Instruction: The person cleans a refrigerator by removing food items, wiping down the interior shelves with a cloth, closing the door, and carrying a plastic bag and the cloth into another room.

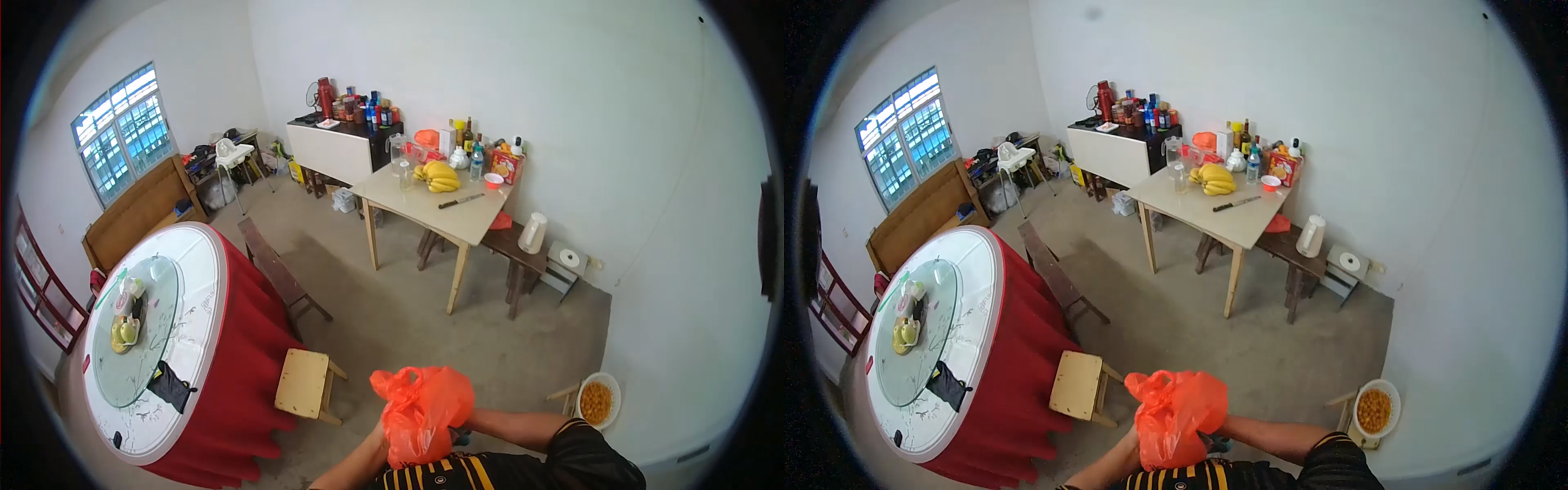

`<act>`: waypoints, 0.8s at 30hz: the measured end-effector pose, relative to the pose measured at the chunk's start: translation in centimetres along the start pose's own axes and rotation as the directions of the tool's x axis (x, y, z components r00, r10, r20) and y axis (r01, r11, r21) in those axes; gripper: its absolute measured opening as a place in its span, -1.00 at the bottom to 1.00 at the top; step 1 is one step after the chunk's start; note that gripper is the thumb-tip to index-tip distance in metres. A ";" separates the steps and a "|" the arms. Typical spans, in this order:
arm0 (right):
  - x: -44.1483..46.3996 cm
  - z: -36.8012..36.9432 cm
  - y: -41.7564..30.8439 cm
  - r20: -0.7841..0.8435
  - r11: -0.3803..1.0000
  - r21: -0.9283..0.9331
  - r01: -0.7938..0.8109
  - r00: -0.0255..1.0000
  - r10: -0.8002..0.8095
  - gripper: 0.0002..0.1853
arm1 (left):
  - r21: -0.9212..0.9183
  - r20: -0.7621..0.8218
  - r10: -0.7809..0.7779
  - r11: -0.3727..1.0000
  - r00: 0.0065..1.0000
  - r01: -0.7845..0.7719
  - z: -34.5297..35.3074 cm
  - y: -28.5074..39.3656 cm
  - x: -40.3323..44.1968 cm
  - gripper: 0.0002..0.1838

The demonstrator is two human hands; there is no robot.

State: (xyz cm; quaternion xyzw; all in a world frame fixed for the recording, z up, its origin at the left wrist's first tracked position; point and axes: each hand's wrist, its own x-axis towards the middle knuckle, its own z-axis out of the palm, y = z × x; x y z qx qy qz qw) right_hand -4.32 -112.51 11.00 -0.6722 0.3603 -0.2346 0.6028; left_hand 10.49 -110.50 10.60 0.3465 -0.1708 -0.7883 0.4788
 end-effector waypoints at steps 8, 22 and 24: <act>15.9 -6.0 -0.4 0.150 0.995 -0.059 0.082 0.986 -0.073 -0.37 | 0.216 0.013 0.266 0.940 0.964 -0.262 -5.2 13.1 6.7 -0.59; 39.2 -17.4 -3.5 0.176 0.997 -0.035 0.070 0.982 -0.062 -0.41 | 0.732 0.201 0.116 0.642 0.973 -0.228 -13.9 30.3 25.5 0.04; 42.6 -16.6 -3.3 0.149 0.998 -0.017 0.058 0.987 -0.054 -0.41 | 0.908 0.305 0.141 0.254 0.942 -0.332 -14.3 30.4 28.2 0.13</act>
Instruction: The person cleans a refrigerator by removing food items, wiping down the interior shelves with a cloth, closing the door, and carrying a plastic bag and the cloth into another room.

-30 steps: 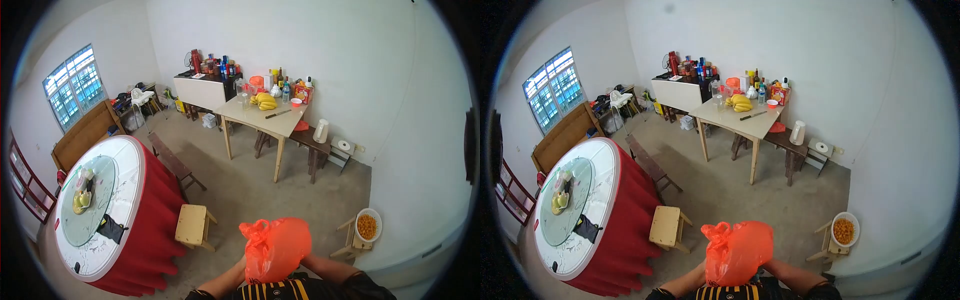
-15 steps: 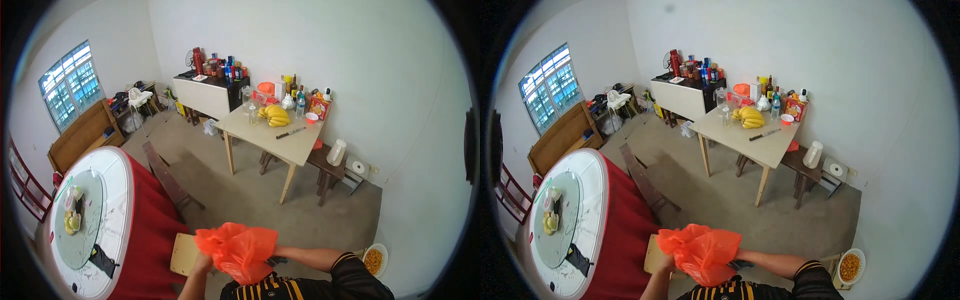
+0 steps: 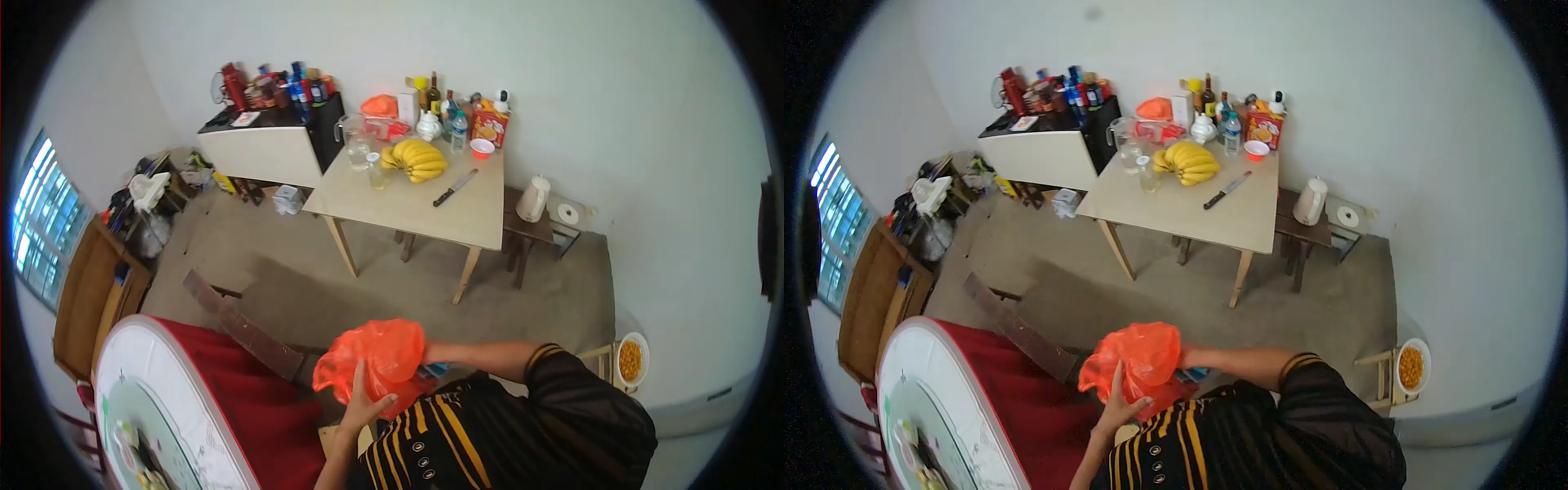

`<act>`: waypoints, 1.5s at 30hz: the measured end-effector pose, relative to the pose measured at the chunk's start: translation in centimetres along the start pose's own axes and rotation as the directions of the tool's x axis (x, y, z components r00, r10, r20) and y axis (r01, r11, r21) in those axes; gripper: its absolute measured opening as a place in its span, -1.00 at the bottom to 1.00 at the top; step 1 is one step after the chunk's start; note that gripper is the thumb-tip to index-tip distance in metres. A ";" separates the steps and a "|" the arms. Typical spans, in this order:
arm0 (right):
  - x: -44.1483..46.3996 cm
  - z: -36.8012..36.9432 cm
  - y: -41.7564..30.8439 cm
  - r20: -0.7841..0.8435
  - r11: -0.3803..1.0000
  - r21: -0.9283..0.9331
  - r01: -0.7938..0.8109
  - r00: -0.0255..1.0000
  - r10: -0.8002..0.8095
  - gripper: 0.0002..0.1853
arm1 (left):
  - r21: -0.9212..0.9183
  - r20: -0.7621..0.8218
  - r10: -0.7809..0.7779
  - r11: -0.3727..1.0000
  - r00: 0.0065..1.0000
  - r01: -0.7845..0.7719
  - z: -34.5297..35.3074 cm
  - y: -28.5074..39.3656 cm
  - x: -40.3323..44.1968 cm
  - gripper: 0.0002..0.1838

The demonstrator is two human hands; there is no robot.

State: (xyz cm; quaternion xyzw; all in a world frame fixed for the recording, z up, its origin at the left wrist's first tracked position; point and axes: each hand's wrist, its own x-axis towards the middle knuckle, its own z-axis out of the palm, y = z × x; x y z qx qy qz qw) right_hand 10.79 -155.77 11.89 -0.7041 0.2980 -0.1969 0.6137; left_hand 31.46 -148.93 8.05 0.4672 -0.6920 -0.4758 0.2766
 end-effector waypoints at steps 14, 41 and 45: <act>23.3 -7.7 7.7 0.423 0.997 0.023 0.079 0.903 -0.081 -0.61 | -0.500 -0.376 -0.337 0.858 0.863 0.117 -8.6 -11.3 13.4 -0.55; 68.7 -17.6 5.9 0.266 0.830 0.556 0.041 0.937 -0.225 -0.17 | -0.806 -0.589 -0.575 0.369 0.568 -0.462 -50.6 -21.2 34.1 -0.67; 74.7 -20.4 1.1 0.332 0.929 0.342 -0.142 0.943 0.022 -0.06 | -0.753 -0.556 -0.526 0.647 0.644 -0.121 -55.1 -24.6 37.1 -0.65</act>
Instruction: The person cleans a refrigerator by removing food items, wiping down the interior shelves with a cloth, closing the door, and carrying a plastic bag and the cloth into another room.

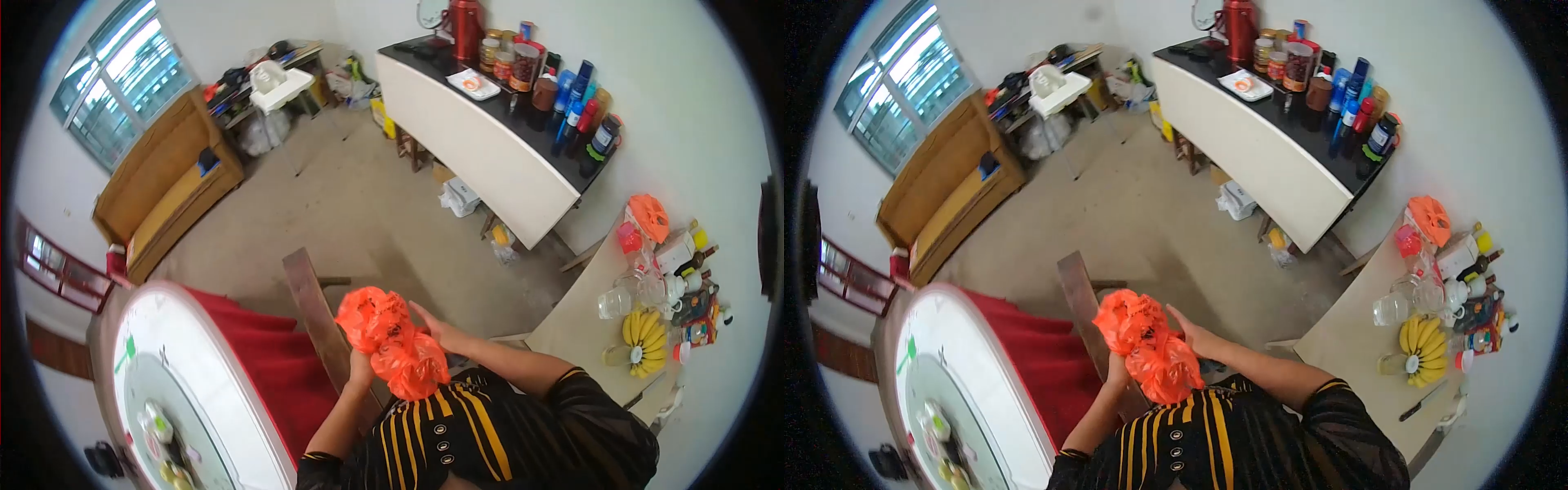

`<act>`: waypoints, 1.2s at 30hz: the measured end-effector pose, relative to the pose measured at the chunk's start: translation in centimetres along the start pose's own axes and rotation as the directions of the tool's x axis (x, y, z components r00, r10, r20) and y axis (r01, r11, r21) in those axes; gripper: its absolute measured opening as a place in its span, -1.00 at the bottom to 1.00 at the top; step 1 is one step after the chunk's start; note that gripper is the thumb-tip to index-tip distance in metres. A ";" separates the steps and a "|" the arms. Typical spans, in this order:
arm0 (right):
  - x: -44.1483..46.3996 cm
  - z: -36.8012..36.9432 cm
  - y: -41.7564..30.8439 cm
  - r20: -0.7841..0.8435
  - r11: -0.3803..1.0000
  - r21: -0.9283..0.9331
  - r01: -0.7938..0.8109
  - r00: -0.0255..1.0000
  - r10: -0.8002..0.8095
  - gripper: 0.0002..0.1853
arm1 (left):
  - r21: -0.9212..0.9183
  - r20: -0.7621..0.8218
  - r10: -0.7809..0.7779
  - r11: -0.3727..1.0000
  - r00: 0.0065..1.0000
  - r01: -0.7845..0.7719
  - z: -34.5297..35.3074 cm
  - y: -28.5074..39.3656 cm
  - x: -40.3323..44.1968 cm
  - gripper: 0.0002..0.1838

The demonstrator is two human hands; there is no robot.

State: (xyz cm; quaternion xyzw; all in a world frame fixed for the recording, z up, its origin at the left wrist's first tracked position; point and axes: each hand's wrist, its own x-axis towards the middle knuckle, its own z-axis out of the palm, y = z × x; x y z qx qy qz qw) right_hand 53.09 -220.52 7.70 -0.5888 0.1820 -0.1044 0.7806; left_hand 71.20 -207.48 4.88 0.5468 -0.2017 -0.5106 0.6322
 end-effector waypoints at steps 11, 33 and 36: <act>17.6 -14.0 5.4 0.038 0.959 -0.279 0.054 0.998 -0.046 -0.61 | 0.474 0.509 -0.183 0.875 0.841 -0.096 1.2 1.9 19.6 -0.52; 52.9 -29.7 -16.1 0.382 0.942 0.148 -0.300 0.897 0.225 -0.63 | 0.415 0.198 0.186 0.874 0.962 -0.255 -0.4 23.1 51.5 -0.62; 58.9 -30.3 -21.3 0.452 0.946 0.163 -0.282 0.873 0.182 -0.56 | 0.199 0.132 0.163 0.962 0.978 -0.187 -1.3 29.0 58.0 -0.64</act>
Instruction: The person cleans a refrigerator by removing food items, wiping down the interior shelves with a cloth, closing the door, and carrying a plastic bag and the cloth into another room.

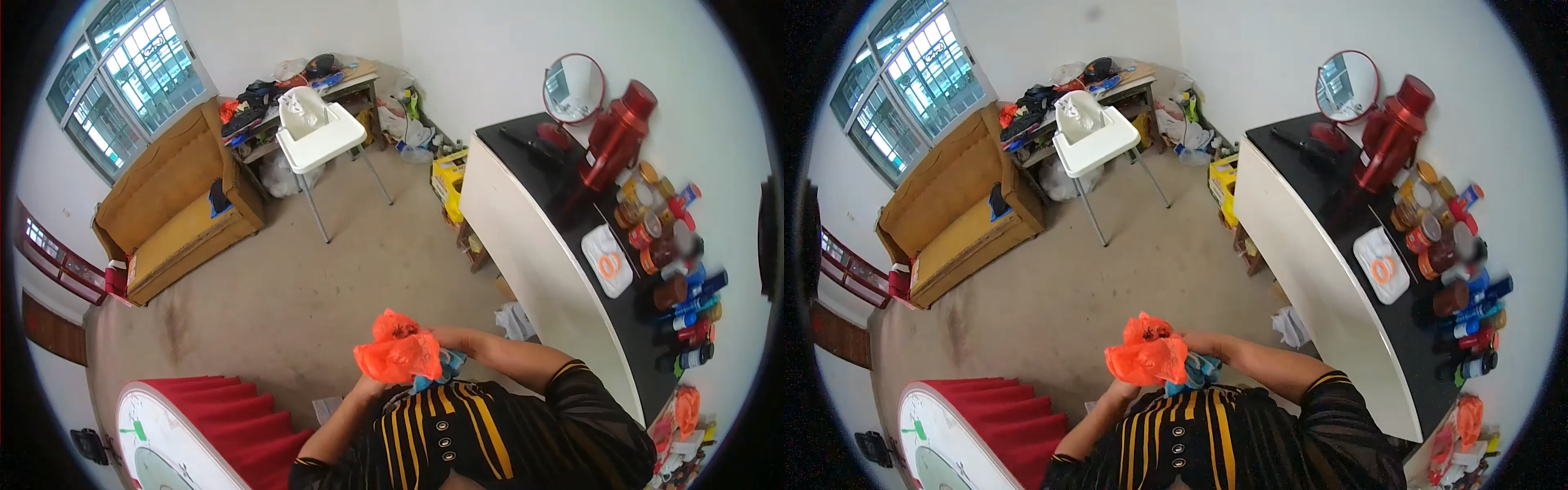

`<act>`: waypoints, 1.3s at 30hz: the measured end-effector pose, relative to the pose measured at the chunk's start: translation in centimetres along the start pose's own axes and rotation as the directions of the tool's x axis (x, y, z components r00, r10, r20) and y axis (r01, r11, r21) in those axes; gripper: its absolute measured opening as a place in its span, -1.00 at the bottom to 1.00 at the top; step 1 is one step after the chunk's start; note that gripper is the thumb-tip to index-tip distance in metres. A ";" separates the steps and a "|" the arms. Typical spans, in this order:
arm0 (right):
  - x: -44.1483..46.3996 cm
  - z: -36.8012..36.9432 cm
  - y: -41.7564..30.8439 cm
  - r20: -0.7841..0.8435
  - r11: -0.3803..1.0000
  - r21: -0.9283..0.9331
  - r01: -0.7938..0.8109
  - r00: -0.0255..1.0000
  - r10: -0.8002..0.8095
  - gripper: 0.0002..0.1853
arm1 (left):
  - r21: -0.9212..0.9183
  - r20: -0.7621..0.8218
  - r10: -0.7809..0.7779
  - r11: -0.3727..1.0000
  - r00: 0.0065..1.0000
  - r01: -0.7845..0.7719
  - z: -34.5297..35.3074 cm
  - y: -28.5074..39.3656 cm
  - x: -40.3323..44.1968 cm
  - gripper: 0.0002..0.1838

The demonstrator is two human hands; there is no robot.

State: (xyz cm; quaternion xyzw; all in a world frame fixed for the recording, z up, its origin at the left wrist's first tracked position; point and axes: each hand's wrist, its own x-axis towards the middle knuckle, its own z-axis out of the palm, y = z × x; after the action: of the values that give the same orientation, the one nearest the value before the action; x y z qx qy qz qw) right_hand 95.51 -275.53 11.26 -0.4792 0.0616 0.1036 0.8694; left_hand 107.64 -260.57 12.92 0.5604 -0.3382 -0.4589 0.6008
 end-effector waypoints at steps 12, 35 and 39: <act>6.8 -11.4 -10.2 -0.315 0.976 -0.203 -0.072 0.949 0.004 -0.47 | -0.012 -0.041 0.147 0.989 0.988 -0.148 -5.4 4.0 18.5 -0.69; 22.3 -39.4 -33.8 -0.279 0.554 -0.827 -0.099 0.927 -0.250 -0.69 | -0.424 -0.016 -0.408 0.829 0.913 0.364 -11.0 8.4 51.4 -0.31; 24.3 -46.9 -35.0 -0.656 0.881 -0.446 -0.157 0.727 -0.203 -0.75 | -0.231 -0.092 -0.332 0.924 0.939 0.304 -18.4 8.4 57.1 -0.29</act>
State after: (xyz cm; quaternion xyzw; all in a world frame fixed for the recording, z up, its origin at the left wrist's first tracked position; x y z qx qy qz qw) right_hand 127.15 -330.48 9.95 -0.6806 0.3451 -0.0801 0.6413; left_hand 146.05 -307.40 12.40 0.5687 -0.1521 -0.5467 0.5955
